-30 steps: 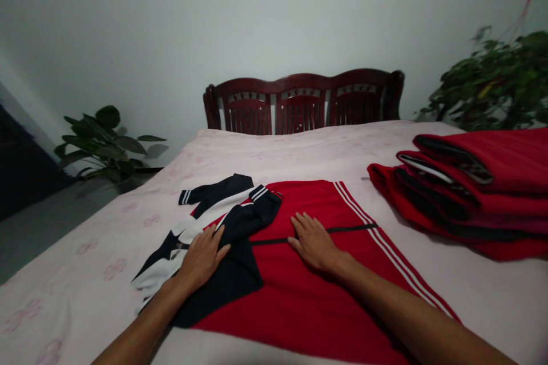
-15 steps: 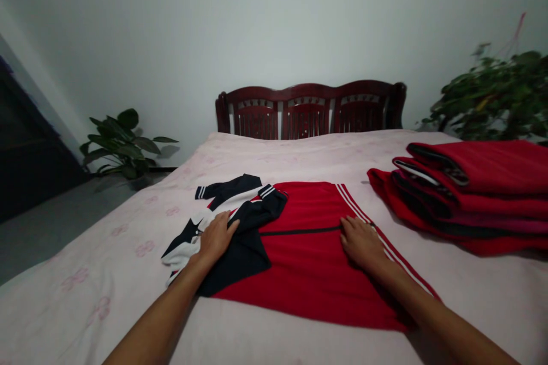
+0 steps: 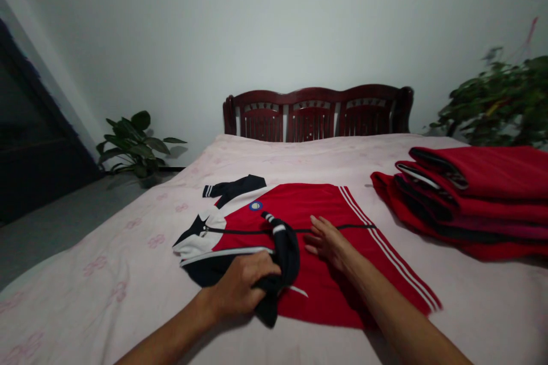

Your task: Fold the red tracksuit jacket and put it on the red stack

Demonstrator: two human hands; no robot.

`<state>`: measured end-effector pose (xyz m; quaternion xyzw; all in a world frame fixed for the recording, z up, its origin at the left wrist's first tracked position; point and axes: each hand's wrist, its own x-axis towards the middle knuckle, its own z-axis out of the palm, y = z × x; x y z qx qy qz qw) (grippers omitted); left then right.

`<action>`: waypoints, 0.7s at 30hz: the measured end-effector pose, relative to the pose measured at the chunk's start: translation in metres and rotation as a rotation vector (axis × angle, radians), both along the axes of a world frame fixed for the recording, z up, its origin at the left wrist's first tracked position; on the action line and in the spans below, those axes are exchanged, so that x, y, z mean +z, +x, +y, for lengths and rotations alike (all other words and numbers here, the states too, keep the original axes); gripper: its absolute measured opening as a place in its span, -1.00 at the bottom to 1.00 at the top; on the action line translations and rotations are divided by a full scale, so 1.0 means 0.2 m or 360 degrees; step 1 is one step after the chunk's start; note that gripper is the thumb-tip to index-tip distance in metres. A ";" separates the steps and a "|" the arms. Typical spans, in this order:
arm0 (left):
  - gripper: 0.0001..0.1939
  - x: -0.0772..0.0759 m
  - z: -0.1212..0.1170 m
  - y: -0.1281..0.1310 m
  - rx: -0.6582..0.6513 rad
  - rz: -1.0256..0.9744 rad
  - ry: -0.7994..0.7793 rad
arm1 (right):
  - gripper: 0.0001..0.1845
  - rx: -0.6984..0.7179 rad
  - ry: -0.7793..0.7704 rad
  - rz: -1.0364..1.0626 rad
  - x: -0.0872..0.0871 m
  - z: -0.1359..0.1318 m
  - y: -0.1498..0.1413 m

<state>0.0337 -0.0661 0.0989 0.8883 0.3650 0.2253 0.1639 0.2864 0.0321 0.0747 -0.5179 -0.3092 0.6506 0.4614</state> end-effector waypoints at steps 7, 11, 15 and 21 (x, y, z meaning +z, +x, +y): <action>-0.47 -0.02 -0.33 -0.16 -0.0272 0.0268 -0.0380 | -0.33 0.0832 0.0156 -0.0116 0.03 -0.28 -0.30; -0.50 0.06 -0.33 -0.34 -0.0107 0.0217 -0.0693 | -0.56 0.1396 0.0290 -0.0466 0.02 -0.52 -0.32; -0.36 0.01 -0.25 -0.58 0.0279 0.0257 -0.0306 | -0.54 0.1679 0.0179 -0.0520 0.06 -0.67 -0.13; -0.42 -0.15 -0.16 -0.75 0.0558 0.0430 -0.0049 | -0.59 0.1140 0.0861 -0.1552 0.08 -0.74 0.35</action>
